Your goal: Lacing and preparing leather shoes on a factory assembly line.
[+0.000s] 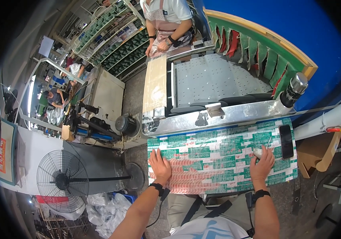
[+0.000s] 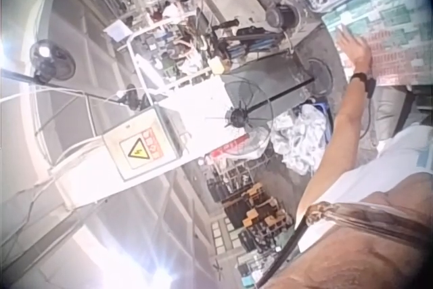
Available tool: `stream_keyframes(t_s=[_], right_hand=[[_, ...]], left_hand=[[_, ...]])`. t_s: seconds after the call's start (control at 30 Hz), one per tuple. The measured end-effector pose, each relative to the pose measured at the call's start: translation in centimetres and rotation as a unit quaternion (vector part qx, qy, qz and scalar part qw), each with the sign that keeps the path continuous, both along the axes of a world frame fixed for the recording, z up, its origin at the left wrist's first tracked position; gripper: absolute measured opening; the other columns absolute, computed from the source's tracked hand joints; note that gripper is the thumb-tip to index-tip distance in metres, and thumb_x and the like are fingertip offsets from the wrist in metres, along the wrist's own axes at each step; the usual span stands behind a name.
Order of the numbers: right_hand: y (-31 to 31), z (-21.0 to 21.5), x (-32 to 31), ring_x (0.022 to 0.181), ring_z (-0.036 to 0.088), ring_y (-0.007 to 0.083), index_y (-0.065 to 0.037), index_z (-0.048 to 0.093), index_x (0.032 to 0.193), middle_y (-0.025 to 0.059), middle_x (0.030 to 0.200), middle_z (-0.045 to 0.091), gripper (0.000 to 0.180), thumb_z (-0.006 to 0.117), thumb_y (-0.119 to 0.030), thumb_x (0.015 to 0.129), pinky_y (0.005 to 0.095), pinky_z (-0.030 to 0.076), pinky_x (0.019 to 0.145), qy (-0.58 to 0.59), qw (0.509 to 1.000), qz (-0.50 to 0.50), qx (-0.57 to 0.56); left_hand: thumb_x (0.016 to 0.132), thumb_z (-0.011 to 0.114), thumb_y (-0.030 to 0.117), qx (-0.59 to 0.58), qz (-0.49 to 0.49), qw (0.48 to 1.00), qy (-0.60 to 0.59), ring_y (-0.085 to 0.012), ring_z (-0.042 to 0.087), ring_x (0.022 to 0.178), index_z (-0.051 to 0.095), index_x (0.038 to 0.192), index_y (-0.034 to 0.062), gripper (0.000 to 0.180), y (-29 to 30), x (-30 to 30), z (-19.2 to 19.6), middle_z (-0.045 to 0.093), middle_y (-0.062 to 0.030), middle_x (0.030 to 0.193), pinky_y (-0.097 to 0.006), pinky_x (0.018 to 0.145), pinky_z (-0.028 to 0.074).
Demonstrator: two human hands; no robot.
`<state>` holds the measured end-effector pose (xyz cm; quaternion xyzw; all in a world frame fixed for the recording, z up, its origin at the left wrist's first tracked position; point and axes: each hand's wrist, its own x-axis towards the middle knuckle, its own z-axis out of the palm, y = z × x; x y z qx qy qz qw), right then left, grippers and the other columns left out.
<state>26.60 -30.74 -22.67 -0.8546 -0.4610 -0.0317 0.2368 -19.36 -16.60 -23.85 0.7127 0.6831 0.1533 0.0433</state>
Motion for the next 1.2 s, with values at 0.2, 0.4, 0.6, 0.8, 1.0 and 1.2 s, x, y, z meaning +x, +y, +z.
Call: stream_keyframes(t_s=[0.2,0.4,0.6,0.8,1.0,1.2], right_hand=[[0.04,0.07,0.14,0.142,0.043,0.0430,-0.008,0.048,0.152,0.0198,0.146,0.051,0.064,0.068,-0.016,0.092,0.0567,0.031,0.122,-0.005,1.000,0.001,0.002],[0.11,0.23,0.05,0.142,0.043,0.0429,-0.008,0.049,0.152,0.0199,0.146,0.051,0.064,0.068,-0.016,0.092,0.0568,0.031,0.122,-0.008,1.000,0.001,0.002],[0.06,0.20,0.06,0.142,0.044,0.0425,-0.008,0.049,0.152,0.0199,0.146,0.051,0.064,0.068,-0.016,0.091,0.0557,0.032,0.121,-0.008,1.000,-0.002,0.002],[-0.01,0.19,0.05,0.143,0.043,0.0407,-0.010,0.050,0.153,0.0184,0.147,0.051,0.064,0.071,-0.017,0.092,0.0562,0.032,0.122,-0.005,1.000,-0.003,-0.007],[0.03,0.19,0.07,0.141,0.044,0.0427,-0.008,0.049,0.152,0.0197,0.146,0.052,0.065,0.069,-0.015,0.090,0.0558,0.032,0.121,-0.014,1.000,0.001,0.007],[0.04,0.25,0.08,0.142,0.044,0.0431,-0.009,0.049,0.152,0.0199,0.147,0.051,0.064,0.069,-0.016,0.091,0.0568,0.032,0.121,-0.012,1.000,0.001,0.007]], left_hand=[[0.104,0.052,0.022,-0.004,0.002,1.000,0.000,-0.0482,0.023,0.158,0.038,0.162,0.0068,0.062,0.15,0.23,0.20,0.031,-0.0262,0.168,-0.068,0.127,0.014],[0.104,0.051,0.021,-0.006,0.003,1.000,0.002,-0.0483,0.023,0.158,0.038,0.162,0.0067,0.062,0.11,0.26,0.34,0.031,-0.0265,0.168,-0.067,0.128,0.014],[0.104,0.051,0.022,-0.014,0.004,1.000,0.000,-0.0481,0.021,0.159,0.037,0.163,0.0064,0.062,0.07,0.28,0.36,0.030,-0.0263,0.169,-0.067,0.129,0.012],[0.100,0.055,0.019,0.030,-0.008,0.999,0.006,-0.0496,0.030,0.153,0.040,0.159,0.0052,0.062,-0.01,0.27,0.24,0.035,-0.0284,0.164,-0.067,0.125,0.019],[0.100,0.055,0.019,0.031,-0.009,0.999,0.008,-0.0498,0.031,0.153,0.041,0.159,0.0050,0.062,0.04,0.28,0.17,0.036,-0.0286,0.164,-0.068,0.124,0.019],[0.105,0.049,0.023,-0.014,0.002,1.000,0.004,-0.0468,0.020,0.160,0.036,0.164,0.0074,0.063,0.07,0.12,0.12,0.028,-0.0255,0.170,-0.065,0.130,0.011]])
